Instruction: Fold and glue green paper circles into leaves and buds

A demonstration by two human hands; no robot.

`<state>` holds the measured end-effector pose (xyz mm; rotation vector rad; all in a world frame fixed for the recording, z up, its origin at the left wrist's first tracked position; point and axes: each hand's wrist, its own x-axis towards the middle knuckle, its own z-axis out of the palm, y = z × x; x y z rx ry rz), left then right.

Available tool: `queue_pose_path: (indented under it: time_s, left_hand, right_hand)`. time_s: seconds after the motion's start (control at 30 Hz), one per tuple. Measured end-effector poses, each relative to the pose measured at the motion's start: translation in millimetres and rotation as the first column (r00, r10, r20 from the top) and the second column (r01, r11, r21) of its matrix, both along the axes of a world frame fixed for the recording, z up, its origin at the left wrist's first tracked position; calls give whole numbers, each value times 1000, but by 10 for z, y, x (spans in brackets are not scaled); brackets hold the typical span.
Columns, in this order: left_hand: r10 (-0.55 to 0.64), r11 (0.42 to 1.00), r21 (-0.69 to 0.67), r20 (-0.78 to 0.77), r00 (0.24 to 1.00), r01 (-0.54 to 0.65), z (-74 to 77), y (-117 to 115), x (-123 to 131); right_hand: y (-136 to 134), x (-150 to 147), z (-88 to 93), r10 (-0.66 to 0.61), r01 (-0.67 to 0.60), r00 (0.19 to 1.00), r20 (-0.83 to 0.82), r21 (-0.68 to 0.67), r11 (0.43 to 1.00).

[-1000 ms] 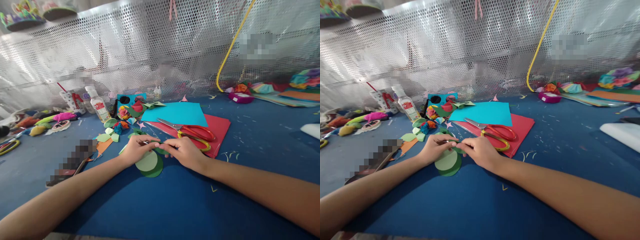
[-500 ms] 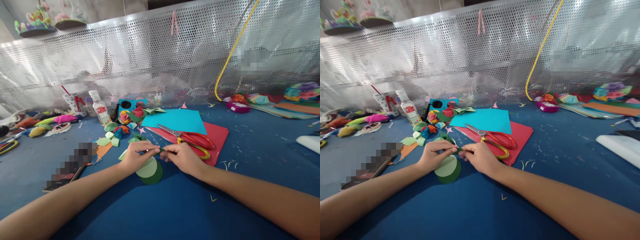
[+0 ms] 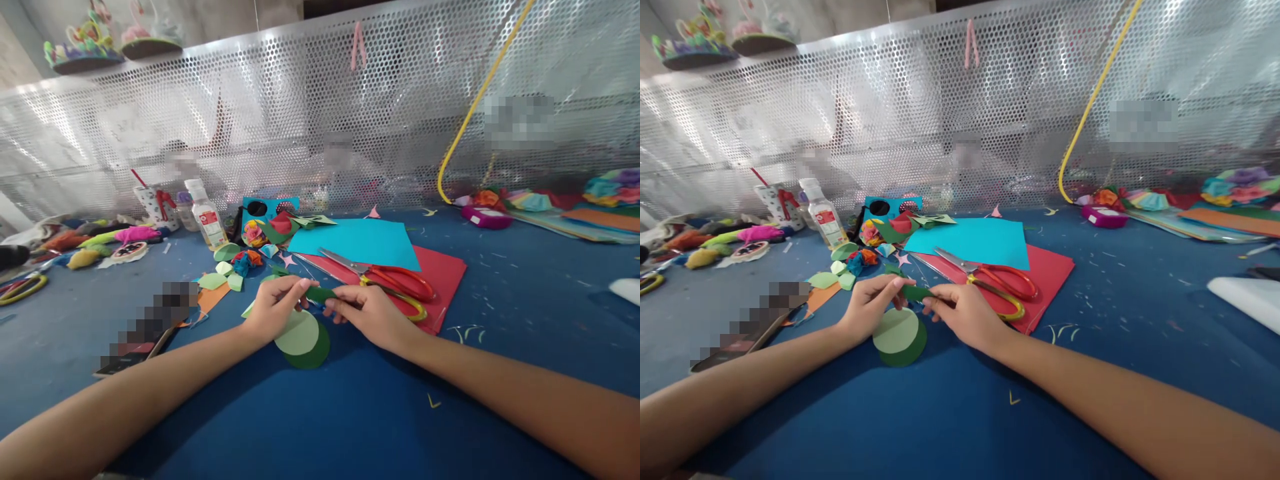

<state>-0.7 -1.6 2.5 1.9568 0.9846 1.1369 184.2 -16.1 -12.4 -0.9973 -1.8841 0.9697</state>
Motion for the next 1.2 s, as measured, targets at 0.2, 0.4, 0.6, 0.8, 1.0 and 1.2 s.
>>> queue_pose_path:
  time_s: [0.2,0.4,0.6,0.8,1.0,1.2]
  left_hand:
    - [-52,997,-55,20,998,53,-27,-3,6]
    - [-170,985,-25,-87,982,168,-16,-38,2]
    - [-183,981,38,-119,976,189,-35,-43,-7]
    - [-92,995,30,-69,993,94,-68,-11,3]
    - [-103,992,-73,-8,995,102,-50,-4,5]
    - [-14,996,-89,56,998,19,-57,39,24]
  right_hand:
    - [2,-22,-8,-44,41,996,-77,-39,998]
    - [-1,-13,-7,-39,38,997,-66,-22,999]
    - [1,-2,2,-44,47,998,-45,69,996]
    - [3,14,28,-110,95,993,50,235,967]
    - [9,-2,-26,-94,100,994,-62,97,990]
    - [0,-2,-25,-83,86,996,-33,94,992]
